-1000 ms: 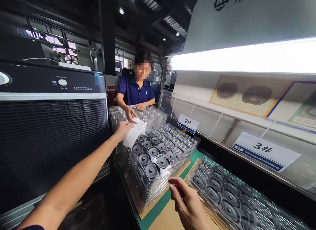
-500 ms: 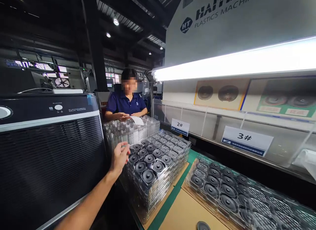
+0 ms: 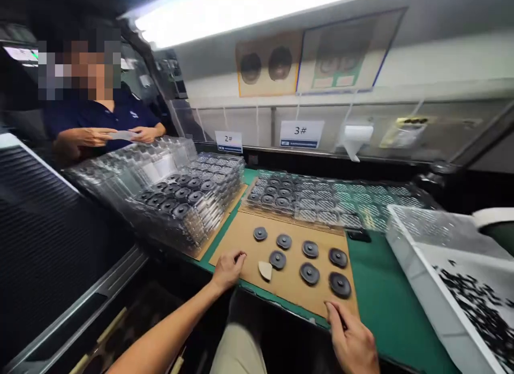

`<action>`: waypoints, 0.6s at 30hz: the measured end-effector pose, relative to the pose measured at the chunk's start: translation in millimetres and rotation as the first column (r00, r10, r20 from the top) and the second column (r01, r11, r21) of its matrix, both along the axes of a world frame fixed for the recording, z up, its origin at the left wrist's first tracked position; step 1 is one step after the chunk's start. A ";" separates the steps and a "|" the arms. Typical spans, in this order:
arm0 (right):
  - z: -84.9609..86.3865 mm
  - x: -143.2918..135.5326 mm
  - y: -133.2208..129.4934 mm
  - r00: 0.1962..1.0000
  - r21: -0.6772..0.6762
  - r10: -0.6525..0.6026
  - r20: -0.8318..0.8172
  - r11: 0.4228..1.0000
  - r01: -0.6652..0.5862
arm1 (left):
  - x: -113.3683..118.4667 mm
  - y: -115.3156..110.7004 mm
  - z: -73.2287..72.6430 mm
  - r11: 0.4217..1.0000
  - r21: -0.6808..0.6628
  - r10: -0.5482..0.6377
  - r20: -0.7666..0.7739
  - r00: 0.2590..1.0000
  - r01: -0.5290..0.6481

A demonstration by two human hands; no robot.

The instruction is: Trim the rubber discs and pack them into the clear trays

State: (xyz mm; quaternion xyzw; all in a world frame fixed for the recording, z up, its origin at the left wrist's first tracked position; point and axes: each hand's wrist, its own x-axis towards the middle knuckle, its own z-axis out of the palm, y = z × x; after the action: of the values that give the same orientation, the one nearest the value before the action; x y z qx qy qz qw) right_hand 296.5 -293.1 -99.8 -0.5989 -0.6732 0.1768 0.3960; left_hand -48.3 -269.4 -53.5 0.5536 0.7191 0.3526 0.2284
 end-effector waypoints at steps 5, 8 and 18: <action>-18.7 2.7 -3.0 0.993 0.088 0.040 0.110 0.995 -0.050 | 6.6 21.8 -43.9 0.991 -0.077 0.103 -0.129 0.986 -0.113; -36.2 0.7 1.4 0.996 0.096 -0.014 0.093 0.995 0.005 | 16.4 23.7 -54.3 0.979 -0.065 0.170 -0.248 0.954 -0.192; -56.7 -1.7 7.8 0.984 0.310 -0.141 0.110 0.945 0.101 | 17.6 115.3 -52.0 0.992 0.113 -0.014 -0.352 0.936 0.057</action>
State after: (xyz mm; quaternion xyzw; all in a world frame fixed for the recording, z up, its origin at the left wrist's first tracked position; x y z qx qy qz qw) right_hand 294.9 -285.3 -156.5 -0.5815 -0.6788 0.0070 0.4484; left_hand -30.7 -154.1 -105.5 0.6332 0.7155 0.2870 0.0690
